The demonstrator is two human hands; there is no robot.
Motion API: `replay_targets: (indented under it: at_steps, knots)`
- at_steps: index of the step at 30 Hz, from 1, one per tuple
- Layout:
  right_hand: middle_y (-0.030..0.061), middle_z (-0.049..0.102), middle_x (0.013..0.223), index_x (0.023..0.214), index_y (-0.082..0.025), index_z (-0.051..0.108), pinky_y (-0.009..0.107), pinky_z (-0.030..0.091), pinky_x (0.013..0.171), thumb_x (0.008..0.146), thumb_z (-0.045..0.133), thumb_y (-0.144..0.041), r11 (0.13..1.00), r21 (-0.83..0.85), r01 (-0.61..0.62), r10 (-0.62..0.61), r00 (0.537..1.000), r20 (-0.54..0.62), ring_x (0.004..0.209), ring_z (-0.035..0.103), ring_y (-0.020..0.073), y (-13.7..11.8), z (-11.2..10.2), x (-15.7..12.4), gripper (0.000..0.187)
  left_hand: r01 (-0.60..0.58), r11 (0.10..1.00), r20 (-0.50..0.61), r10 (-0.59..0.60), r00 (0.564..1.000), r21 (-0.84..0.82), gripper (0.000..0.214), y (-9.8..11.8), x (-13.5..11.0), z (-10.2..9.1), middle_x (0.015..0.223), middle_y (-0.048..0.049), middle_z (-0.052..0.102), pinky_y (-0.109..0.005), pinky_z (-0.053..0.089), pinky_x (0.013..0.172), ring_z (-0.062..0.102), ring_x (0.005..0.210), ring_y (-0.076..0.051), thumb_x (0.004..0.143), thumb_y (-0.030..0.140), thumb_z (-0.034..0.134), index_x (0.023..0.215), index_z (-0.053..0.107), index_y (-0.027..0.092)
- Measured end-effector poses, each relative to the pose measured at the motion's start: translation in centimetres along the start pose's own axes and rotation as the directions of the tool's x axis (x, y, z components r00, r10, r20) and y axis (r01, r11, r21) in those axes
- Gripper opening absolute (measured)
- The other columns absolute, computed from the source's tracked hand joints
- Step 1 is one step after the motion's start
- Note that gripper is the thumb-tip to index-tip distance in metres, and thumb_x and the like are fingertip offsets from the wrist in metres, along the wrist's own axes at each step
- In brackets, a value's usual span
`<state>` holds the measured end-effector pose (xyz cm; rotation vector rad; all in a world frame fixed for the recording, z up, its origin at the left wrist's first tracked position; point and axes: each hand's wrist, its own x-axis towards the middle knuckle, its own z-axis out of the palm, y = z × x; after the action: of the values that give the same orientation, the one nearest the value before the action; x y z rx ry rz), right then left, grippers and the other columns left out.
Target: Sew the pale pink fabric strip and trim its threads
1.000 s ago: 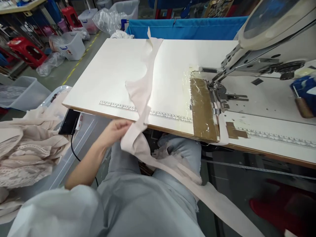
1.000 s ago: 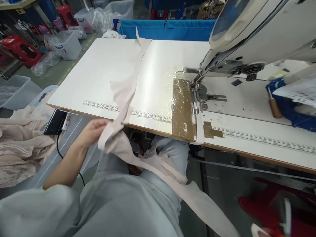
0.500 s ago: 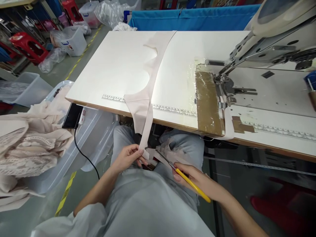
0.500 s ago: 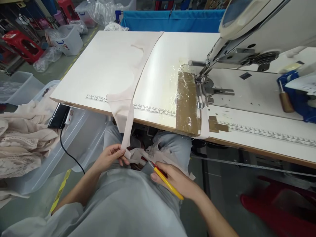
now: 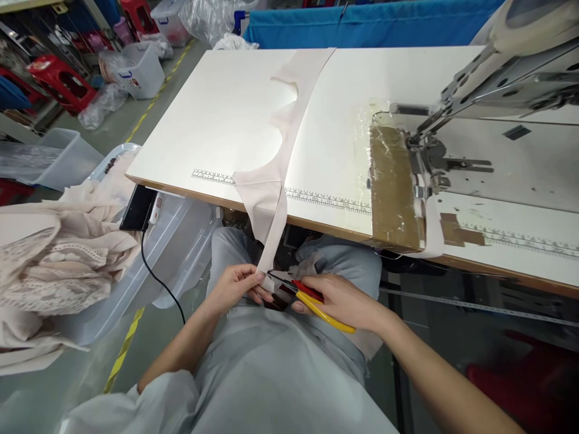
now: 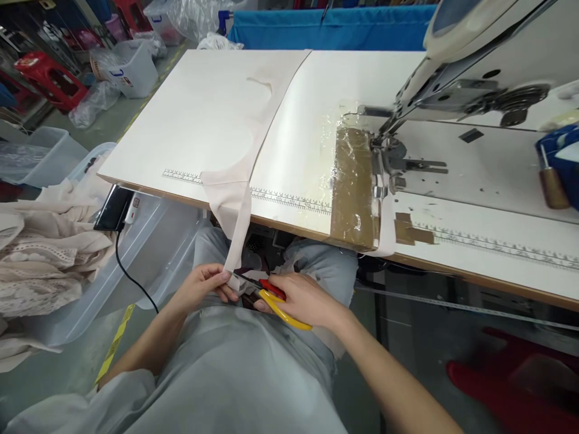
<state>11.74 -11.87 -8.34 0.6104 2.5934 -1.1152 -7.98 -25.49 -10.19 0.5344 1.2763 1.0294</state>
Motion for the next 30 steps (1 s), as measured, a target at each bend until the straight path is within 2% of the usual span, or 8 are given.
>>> replay_targets:
  at_steps: [4, 11, 17, 23, 26, 28, 29, 30]
  knots:
    - [0.0004, 0.055, 0.06, 0.064, -0.023, 0.044, 0.027, 0.026, 0.05, 0.086, 0.051, -0.061, 0.993, -0.121, 0.012, -0.017, 0.999, -0.038, 0.053, 0.049, 0.0165, 0.0, 0.1, 0.0, 0.045, -0.009, 1.0, -0.005, 0.009, 1.0, 0.026, 0.045, 0.0, 0.0, -0.2, 0.066, -0.008, 0.072, -0.025, 0.053, 0.059, 0.072, 0.065, -0.019, 0.076, 0.058, 0.069, 0.081, 0.065, 0.013]
    - [0.0003, 0.053, 0.056, 0.059, -0.023, 0.039, 0.027, 0.026, 0.049, 0.087, 0.05, -0.061, 0.992, -0.12, 0.044, -0.054, 0.996, -0.076, 0.049, 0.047, 0.0151, 0.6, 0.4, 0.2, 0.048, 0.009, 0.999, -0.014, -0.009, 1.0, 0.034, 0.044, 0.3, 0.0, -0.4, 0.065, -0.0084, 0.072, -0.024, 0.052, 0.057, 0.072, 0.063, -0.02, 0.075, 0.057, 0.071, 0.078, 0.066, 0.013]
    - [0.0021, 0.059, 0.062, 0.063, -0.023, 0.045, 0.027, 0.022, 0.048, 0.084, 0.054, -0.063, 0.979, -0.202, -0.004, -0.015, 0.996, -0.092, 0.052, 0.053, 0.0174, 0.0, 0.3, 0.4, 0.046, 0.015, 0.999, 0.001, -0.015, 1.0, 0.04, 0.042, 0.2, 0.0, -0.7, 0.066, -0.0078, 0.072, -0.024, 0.052, 0.056, 0.072, 0.064, -0.021, 0.075, 0.055, 0.071, 0.079, 0.067, 0.013]
    - [0.0014, 0.057, 0.057, 0.06, -0.023, 0.046, 0.027, 0.021, 0.048, 0.083, 0.057, -0.06, 0.983, -0.182, 0.008, -0.028, 0.994, -0.106, 0.05, 0.051, 0.0162, 0.3, 0.6, 1.4, 0.045, 0.044, 0.998, 0.005, -0.045, 0.999, 0.042, 0.045, 0.1, 0.2, -0.7, 0.065, -0.0073, 0.071, -0.025, 0.051, 0.055, 0.071, 0.061, -0.02, 0.074, 0.058, 0.07, 0.076, 0.065, 0.013]
    - [0.0016, 0.056, 0.057, 0.059, -0.023, 0.043, 0.027, 0.023, 0.049, 0.086, 0.051, -0.06, 0.988, -0.156, -0.007, -0.013, 0.991, -0.131, 0.05, 0.05, 0.016, 0.8, 1.1, 1.1, 0.047, 0.047, 0.995, 0.013, -0.048, 0.999, 0.094, 0.046, 0.2, 0.2, -1.2, 0.07, -0.0084, 0.071, -0.027, 0.051, 0.058, 0.07, 0.063, -0.02, 0.077, 0.059, 0.066, 0.081, 0.066, 0.013]
    - [0.0017, 0.056, 0.059, 0.061, -0.023, 0.042, 0.027, 0.027, 0.05, 0.088, 0.045, -0.061, 0.99, -0.136, -0.021, 0.0, 0.988, -0.154, 0.052, 0.05, 0.0161, 1.2, 1.5, 0.5, 0.047, -0.016, 0.975, -0.047, 0.027, 0.999, 0.22, 0.044, 0.5, 0.2, -1.7, 0.086, -0.01, 0.073, -0.028, 0.051, 0.06, 0.069, 0.068, -0.019, 0.081, 0.056, 0.064, 0.097, 0.066, 0.015]
    - [0.0013, 0.056, 0.059, 0.061, -0.023, 0.041, 0.026, 0.029, 0.051, 0.089, 0.043, -0.06, 0.992, -0.121, -0.027, 0.006, 0.986, -0.166, 0.052, 0.05, 0.016, 1.3, 1.8, 0.1, 0.047, -0.072, 0.943, -0.109, 0.113, 0.988, 0.324, 0.043, 0.7, 0.3, -2.0, 0.095, -0.0103, 0.072, -0.028, 0.05, 0.061, 0.067, 0.073, -0.019, 0.082, 0.053, 0.063, 0.106, 0.065, 0.017]
    - [0.0007, 0.055, 0.059, 0.061, -0.023, 0.04, 0.026, 0.031, 0.051, 0.09, 0.043, -0.06, 0.995, -0.093, -0.031, 0.013, 0.983, -0.181, 0.053, 0.05, 0.0157, 1.4, 2.2, -0.4, 0.046, -0.133, 0.887, -0.179, 0.233, 0.956, 0.443, 0.041, 0.9, 0.5, -2.1, 0.103, -0.0099, 0.069, -0.028, 0.05, 0.063, 0.066, 0.078, -0.019, 0.084, 0.049, 0.062, 0.112, 0.063, 0.02]
